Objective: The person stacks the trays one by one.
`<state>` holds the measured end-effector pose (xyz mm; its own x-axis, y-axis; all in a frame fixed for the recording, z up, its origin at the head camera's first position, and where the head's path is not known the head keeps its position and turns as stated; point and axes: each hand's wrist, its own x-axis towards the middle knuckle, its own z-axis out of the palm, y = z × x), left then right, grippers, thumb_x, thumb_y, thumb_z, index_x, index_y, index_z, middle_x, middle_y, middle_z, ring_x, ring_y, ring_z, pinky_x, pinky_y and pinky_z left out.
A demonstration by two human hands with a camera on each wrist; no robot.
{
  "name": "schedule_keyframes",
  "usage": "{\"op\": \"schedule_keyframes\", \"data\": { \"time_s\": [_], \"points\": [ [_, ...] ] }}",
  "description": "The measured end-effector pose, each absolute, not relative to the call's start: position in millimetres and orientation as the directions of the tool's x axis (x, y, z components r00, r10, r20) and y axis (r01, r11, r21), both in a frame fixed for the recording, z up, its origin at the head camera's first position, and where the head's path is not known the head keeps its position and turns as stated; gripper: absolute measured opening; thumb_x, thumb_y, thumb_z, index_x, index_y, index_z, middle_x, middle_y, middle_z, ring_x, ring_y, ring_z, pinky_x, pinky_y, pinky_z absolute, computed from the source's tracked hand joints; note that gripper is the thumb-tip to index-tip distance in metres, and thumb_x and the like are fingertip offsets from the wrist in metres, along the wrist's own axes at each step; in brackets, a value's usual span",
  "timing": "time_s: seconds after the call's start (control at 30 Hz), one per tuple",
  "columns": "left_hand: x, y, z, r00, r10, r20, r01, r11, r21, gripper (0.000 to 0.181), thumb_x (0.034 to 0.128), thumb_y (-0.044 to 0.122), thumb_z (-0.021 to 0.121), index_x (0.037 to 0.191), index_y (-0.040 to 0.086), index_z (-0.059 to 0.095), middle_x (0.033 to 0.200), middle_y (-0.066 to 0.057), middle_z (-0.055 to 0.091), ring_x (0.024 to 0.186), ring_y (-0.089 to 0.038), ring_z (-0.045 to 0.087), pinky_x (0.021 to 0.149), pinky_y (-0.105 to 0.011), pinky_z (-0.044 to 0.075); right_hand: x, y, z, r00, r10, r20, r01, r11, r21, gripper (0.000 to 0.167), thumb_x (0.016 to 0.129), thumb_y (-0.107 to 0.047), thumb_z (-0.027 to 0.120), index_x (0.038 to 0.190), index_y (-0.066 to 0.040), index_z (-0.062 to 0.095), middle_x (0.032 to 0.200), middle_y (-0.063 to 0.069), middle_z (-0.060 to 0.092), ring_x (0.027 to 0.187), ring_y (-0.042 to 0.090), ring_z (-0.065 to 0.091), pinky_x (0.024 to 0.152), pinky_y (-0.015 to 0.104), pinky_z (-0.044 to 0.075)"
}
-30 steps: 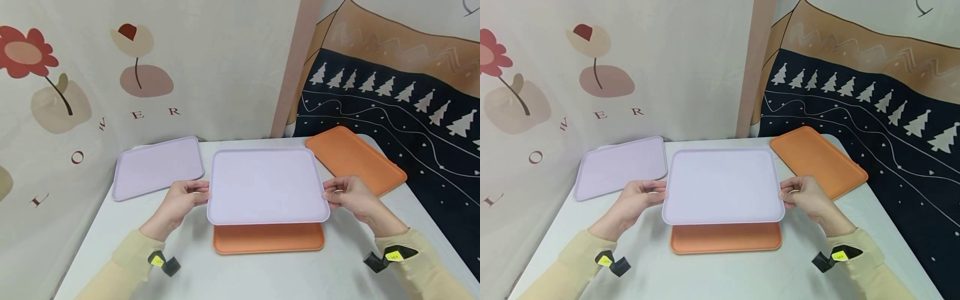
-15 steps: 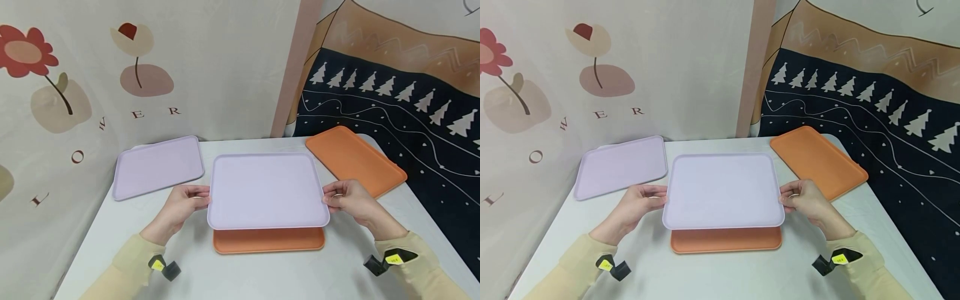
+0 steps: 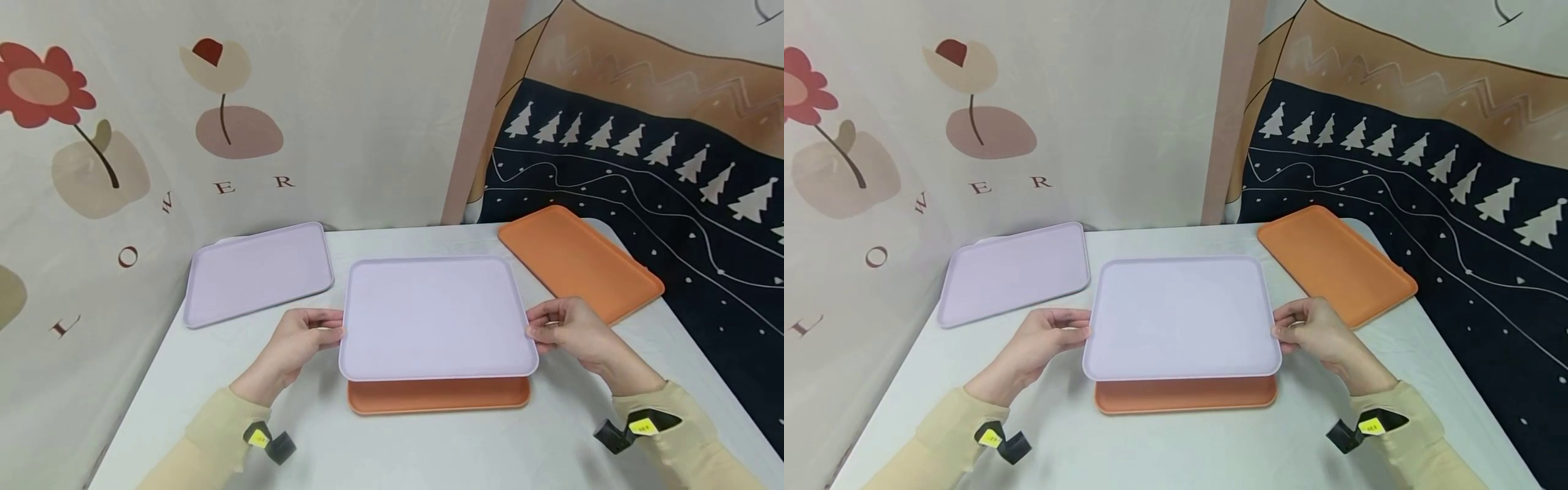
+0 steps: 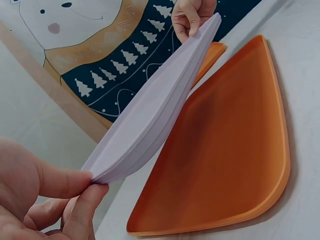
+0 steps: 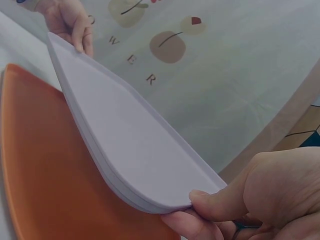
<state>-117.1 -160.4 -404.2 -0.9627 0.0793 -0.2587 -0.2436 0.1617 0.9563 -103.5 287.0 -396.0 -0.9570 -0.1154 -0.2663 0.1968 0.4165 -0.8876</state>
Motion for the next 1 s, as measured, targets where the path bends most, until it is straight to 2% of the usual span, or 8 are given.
{"op": "schedule_keyframes", "data": {
  "time_s": [0.43, 0.63, 1.0],
  "points": [
    [-116.1, -159.6, -407.4, -0.956, 0.086, -0.282, -0.265, 0.168, 0.95, 0.037, 0.0896, -0.011, 0.074, 0.125, -0.016, 0.068, 0.103, -0.015, 0.074, 0.09, -0.014, 0.071, 0.083, -0.029, 0.065, -101.3, 287.5, -397.2, -0.952, -0.125, -0.279, 0.206, 0.413, -0.887, 0.032, 0.093, 0.006, 0.076, 0.121, 0.016, 0.064, 0.096, 0.016, 0.066, 0.08, 0.024, 0.067, 0.069, 0.033, 0.067],
    [-113.5, -159.5, -407.6, -0.952, 0.101, -0.288, -0.269, 0.164, 0.949, 0.038, 0.0894, -0.013, 0.074, 0.127, -0.017, 0.066, 0.102, -0.015, 0.073, 0.087, -0.011, 0.07, 0.083, -0.03, 0.065, -100.3, 288.5, -398.6, -0.949, -0.139, -0.282, 0.206, 0.405, -0.891, 0.03, 0.093, 0.007, 0.075, 0.119, 0.017, 0.063, 0.095, 0.016, 0.065, 0.08, 0.024, 0.067, 0.069, 0.034, 0.067],
    [-110.1, -159.0, -412.2, -0.947, 0.099, -0.304, -0.284, 0.174, 0.943, 0.037, 0.0886, -0.013, 0.075, 0.125, -0.016, 0.067, 0.098, -0.011, 0.075, 0.088, -0.013, 0.07, 0.08, -0.027, 0.065, -98.5, 290.6, -402.7, -0.944, -0.155, -0.292, 0.208, 0.409, -0.889, 0.03, 0.093, 0.008, 0.075, 0.118, 0.017, 0.061, 0.095, 0.017, 0.065, 0.08, 0.025, 0.067, 0.068, 0.035, 0.067]
  ]
}}
